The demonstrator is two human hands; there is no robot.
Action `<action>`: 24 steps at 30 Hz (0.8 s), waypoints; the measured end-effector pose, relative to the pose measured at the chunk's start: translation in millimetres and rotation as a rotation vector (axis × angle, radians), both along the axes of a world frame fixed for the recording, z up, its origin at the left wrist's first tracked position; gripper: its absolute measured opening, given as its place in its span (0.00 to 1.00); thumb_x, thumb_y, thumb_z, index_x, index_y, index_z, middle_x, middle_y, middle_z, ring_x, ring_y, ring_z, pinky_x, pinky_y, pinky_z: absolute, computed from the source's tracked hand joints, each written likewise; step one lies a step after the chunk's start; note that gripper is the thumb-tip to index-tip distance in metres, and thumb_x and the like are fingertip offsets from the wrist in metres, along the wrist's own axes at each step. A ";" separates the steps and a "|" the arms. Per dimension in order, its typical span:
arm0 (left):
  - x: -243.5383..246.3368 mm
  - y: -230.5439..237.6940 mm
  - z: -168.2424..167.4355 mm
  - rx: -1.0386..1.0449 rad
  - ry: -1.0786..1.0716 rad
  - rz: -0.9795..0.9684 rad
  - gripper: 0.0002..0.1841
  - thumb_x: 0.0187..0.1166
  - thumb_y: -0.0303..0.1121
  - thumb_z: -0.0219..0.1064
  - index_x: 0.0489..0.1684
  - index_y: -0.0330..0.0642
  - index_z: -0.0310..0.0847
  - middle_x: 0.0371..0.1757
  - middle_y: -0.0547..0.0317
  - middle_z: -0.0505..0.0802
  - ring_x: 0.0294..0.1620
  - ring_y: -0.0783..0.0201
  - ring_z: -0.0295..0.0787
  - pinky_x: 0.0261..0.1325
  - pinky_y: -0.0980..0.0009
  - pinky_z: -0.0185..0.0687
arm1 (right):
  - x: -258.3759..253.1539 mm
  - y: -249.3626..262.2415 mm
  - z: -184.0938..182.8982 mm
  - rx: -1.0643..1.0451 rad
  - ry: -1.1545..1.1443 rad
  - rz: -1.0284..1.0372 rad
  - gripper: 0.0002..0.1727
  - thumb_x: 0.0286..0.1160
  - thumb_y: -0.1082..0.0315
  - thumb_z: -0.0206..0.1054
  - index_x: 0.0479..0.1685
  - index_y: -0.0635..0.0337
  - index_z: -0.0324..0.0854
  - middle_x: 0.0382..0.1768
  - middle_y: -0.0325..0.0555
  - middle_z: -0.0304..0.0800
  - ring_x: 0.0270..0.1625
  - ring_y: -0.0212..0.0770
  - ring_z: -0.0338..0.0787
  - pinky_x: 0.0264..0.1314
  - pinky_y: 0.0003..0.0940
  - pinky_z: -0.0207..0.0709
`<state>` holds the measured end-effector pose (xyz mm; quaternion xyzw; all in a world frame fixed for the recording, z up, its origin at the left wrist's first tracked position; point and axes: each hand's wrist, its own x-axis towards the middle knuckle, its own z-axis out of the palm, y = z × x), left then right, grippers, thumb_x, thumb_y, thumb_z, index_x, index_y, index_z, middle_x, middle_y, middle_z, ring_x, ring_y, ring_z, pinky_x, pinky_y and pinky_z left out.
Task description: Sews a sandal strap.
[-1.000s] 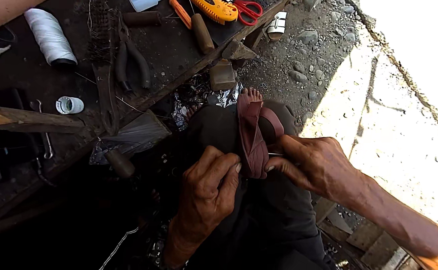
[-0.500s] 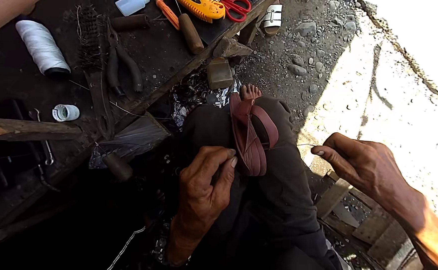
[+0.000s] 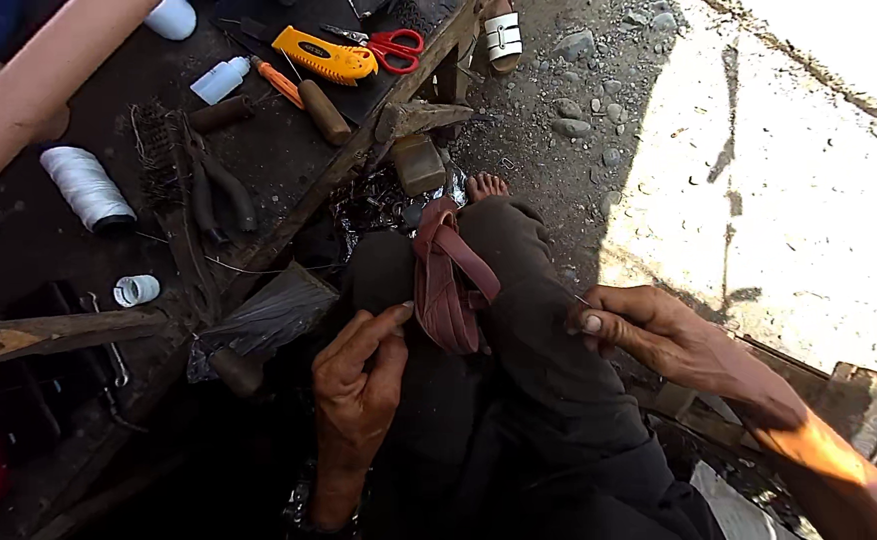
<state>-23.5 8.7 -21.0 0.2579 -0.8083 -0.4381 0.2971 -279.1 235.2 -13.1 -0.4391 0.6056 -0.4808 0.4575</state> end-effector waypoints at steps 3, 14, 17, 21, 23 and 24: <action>8.9 -2.9 13.0 0.022 -0.064 0.011 0.17 0.84 0.34 0.66 0.62 0.32 0.87 0.54 0.55 0.89 0.39 0.76 0.82 0.39 0.84 0.79 | 20.0 -11.0 8.3 -0.130 -0.053 -0.118 0.14 0.88 0.61 0.63 0.54 0.62 0.88 0.33 0.32 0.88 0.28 0.18 0.79 0.29 0.13 0.73; -20.3 26.2 38.3 -0.155 -0.265 0.036 0.38 0.75 0.51 0.73 0.73 0.24 0.77 0.60 0.43 0.85 0.36 0.74 0.81 0.30 0.82 0.77 | 74.2 -60.7 -16.6 -0.294 0.745 -0.326 0.13 0.81 0.61 0.62 0.49 0.53 0.93 0.24 0.40 0.87 0.25 0.37 0.84 0.23 0.34 0.71; -19.6 23.3 42.8 -0.204 -0.353 0.044 0.39 0.74 0.54 0.72 0.73 0.25 0.77 0.54 0.47 0.87 0.36 0.75 0.81 0.30 0.82 0.77 | 61.8 -52.4 3.0 -0.358 -0.027 -0.170 0.10 0.82 0.67 0.64 0.43 0.64 0.88 0.26 0.36 0.86 0.24 0.22 0.77 0.24 0.17 0.68; -21.1 25.0 39.5 -0.208 -0.376 0.033 0.39 0.75 0.54 0.69 0.73 0.23 0.76 0.42 0.53 0.90 0.30 0.78 0.80 0.28 0.82 0.75 | 49.1 -43.7 23.5 -0.358 -0.711 0.002 0.10 0.84 0.60 0.65 0.44 0.59 0.81 0.27 0.32 0.82 0.24 0.21 0.79 0.24 0.15 0.71; -23.0 25.5 34.0 -0.225 -0.336 0.048 0.38 0.73 0.51 0.69 0.70 0.21 0.78 0.39 0.53 0.90 0.29 0.79 0.78 0.27 0.83 0.74 | 46.5 -46.2 24.9 -0.327 -0.670 -0.066 0.14 0.86 0.56 0.64 0.38 0.57 0.80 0.24 0.31 0.81 0.23 0.22 0.79 0.24 0.15 0.71; -24.0 25.7 31.1 -0.234 -0.315 0.055 0.37 0.71 0.50 0.70 0.68 0.20 0.79 0.38 0.54 0.90 0.28 0.79 0.78 0.27 0.83 0.74 | 46.2 -47.3 26.4 -0.312 -0.646 -0.121 0.16 0.87 0.54 0.64 0.32 0.55 0.78 0.21 0.31 0.78 0.21 0.22 0.77 0.23 0.16 0.70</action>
